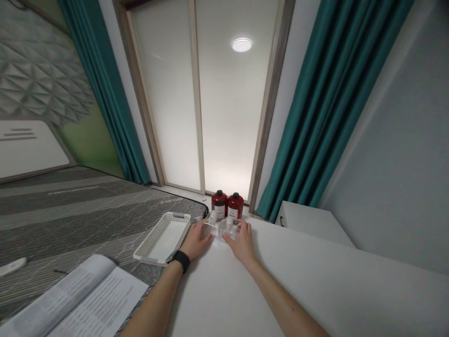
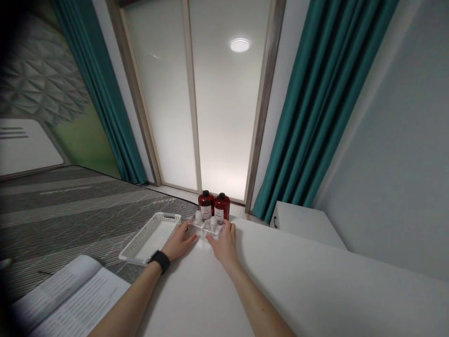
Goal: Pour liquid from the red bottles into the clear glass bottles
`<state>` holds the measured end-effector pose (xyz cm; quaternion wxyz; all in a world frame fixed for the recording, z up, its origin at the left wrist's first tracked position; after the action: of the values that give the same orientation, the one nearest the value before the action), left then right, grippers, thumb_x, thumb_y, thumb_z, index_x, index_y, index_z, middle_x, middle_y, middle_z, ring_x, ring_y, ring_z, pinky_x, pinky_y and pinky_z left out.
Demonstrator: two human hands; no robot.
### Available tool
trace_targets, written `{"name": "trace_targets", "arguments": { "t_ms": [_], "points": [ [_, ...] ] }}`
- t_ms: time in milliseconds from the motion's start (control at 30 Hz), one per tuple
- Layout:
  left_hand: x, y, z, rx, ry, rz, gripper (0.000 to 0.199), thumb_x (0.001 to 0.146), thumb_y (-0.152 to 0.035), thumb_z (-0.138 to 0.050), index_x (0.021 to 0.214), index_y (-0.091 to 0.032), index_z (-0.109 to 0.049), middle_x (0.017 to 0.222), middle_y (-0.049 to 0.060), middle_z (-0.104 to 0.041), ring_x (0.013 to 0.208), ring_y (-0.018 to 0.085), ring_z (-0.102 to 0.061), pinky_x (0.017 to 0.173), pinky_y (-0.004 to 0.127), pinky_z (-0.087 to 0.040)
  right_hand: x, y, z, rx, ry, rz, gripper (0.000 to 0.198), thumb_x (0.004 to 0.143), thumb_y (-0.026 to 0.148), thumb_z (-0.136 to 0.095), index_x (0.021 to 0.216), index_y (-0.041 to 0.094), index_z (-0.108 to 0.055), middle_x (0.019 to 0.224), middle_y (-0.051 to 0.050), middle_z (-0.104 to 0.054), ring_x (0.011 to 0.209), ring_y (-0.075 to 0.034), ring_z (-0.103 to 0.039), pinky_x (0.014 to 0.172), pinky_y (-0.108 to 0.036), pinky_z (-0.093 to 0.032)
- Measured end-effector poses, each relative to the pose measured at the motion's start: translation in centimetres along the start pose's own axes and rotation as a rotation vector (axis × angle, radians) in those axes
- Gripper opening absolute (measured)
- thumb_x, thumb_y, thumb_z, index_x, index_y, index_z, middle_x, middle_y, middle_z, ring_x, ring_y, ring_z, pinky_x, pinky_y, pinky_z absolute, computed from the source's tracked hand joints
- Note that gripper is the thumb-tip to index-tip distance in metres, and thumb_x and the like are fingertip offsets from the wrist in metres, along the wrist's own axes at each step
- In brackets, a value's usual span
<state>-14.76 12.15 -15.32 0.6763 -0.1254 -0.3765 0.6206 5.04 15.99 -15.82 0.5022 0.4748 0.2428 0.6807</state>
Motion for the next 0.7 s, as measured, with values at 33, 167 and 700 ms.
{"name": "trace_targets", "arguments": {
  "t_ms": [33,167,700],
  "points": [
    [0.0,0.0,0.1,0.005,-0.001,0.0,0.054,0.083,-0.023,-0.062,0.135,-0.015,-0.048,0.128,0.015,-0.061,0.118,0.033,-0.054,0.104,0.05,-0.042,0.0,0.0,0.0,-0.003,0.001,-0.001,0.064,0.068,0.028,-0.075,0.124,0.02,-0.046,0.115,-0.012,-0.052,0.108,-0.031,-0.056,0.097,-0.048,-0.047],
    [0.1,0.1,0.2,0.024,-0.005,0.002,0.047,0.081,-0.02,-0.063,0.127,-0.016,-0.054,0.118,0.014,-0.065,0.111,0.031,-0.058,0.097,0.047,-0.046,0.1,-0.1,-0.2,-0.015,0.007,-0.002,0.065,0.07,0.029,-0.074,0.127,0.02,-0.045,0.116,-0.011,-0.052,0.109,-0.031,-0.057,0.097,-0.048,-0.047],
    [-0.5,-4.2,2.4,0.151,-0.117,-0.168,0.067,0.081,-0.032,-0.063,0.14,-0.013,-0.036,0.136,0.02,-0.05,0.127,0.036,-0.046,0.108,0.053,-0.037,-0.9,0.3,3.8,-0.076,0.06,0.019,0.085,0.072,0.036,-0.073,0.144,0.021,-0.031,0.121,-0.013,-0.055,0.113,-0.033,-0.055,0.098,-0.051,-0.043]
  ]
}}
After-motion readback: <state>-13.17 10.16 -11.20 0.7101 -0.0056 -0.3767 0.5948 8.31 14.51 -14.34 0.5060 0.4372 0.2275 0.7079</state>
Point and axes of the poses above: each hand's wrist, its own x-axis towards the middle knuckle, its own z-axis out of the back of the hand, y = z × x, the point moved 7 cm from there along x, towards the middle knuckle
